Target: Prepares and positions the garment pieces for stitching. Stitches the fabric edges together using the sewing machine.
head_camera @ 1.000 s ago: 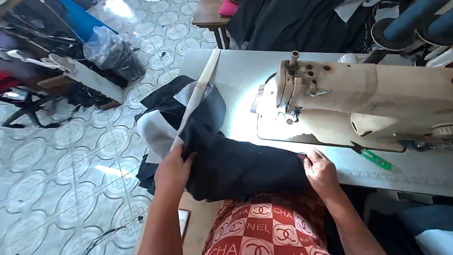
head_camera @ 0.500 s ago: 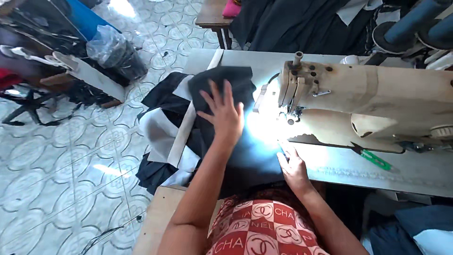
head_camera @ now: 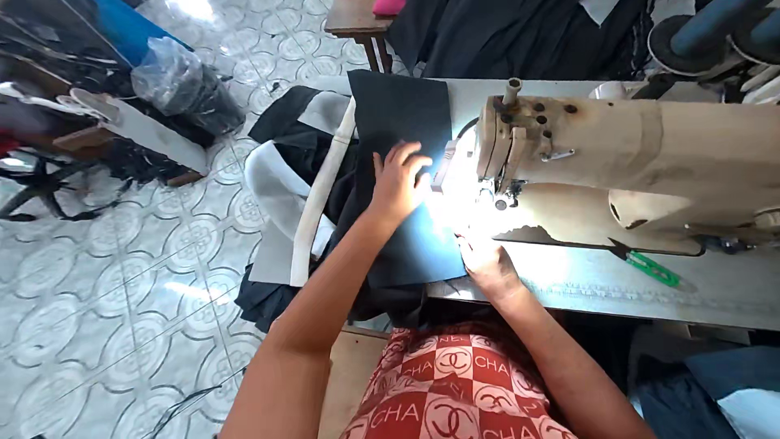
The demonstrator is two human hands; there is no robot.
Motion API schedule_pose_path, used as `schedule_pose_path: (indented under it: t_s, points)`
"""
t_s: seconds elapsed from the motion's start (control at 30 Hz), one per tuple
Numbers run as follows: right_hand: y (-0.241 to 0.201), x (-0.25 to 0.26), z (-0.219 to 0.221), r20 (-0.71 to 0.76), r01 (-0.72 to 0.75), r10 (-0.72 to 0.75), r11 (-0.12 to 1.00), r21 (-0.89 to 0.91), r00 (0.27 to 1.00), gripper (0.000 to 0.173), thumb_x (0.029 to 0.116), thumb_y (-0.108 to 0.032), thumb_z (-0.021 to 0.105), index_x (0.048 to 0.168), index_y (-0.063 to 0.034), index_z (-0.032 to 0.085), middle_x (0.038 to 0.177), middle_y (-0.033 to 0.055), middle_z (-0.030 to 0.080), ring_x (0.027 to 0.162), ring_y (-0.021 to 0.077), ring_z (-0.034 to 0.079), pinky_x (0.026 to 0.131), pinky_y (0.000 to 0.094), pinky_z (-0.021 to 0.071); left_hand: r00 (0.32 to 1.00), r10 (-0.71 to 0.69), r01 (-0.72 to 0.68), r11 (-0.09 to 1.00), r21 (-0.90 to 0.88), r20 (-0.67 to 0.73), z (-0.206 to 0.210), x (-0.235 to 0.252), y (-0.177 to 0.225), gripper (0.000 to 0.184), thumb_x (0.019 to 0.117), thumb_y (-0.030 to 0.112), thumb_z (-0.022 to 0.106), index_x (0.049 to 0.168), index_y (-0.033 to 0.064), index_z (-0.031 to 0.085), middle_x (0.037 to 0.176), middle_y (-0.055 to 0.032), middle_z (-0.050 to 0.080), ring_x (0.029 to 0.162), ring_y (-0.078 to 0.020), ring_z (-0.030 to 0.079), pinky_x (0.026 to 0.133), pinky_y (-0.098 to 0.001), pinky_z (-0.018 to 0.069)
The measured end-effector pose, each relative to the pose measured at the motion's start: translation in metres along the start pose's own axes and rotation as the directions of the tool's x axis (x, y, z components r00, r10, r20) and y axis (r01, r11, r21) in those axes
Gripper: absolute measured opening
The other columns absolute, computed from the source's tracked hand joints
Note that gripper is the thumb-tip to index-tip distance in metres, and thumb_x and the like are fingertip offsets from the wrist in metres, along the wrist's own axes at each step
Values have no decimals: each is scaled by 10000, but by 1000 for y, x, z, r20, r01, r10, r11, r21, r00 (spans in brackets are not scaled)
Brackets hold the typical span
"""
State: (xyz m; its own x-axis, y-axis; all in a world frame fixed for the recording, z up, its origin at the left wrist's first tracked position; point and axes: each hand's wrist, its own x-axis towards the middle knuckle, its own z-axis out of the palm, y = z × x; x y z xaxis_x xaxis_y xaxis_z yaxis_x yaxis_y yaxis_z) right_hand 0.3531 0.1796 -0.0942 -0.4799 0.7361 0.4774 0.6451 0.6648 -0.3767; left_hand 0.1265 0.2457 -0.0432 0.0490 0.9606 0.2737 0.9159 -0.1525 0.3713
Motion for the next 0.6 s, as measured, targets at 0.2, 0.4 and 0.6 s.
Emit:
schedule_pose_path:
  t_s: [0.2, 0.4, 0.6]
  points:
    - [9, -3, -45, 209, -389, 371, 920, 48, 905, 254, 1027, -145, 560, 1156, -41, 752, 1028, 165, 749, 909, 313, 744, 809, 500, 607, 960, 193, -147, 964, -223, 201, 4, -131, 58, 357, 886, 468, 747, 1020, 138, 762, 1096, -80, 724, 1119, -293, 663, 893, -521, 561]
    - [86, -51, -132, -17, -502, 519, 818, -280, 855, 320, 1048, -213, 550, 1299, -73, 691, 1402, 223, 602, 1307, 479, 542, 1026, 689, 433, 979, 102, -52, 962, -270, 174, 8, -143, 62, 239, 1027, 295, 591, 1028, 149, 781, 1084, -39, 739, 1079, -241, 683, 899, -489, 559]
    - [122, -78, -154, -64, -633, 650, 705, -319, 757, 356, 1057, -173, 524, 1347, 0, 638, 1440, 281, 558, 1347, 523, 496, 1072, 718, 370, 986, 55, -33, 989, -142, 157, 10, -138, 71, 256, 1039, 247, 543, 1023, 113, 760, 1059, -51, 754, 1057, -258, 705, 895, -489, 566]
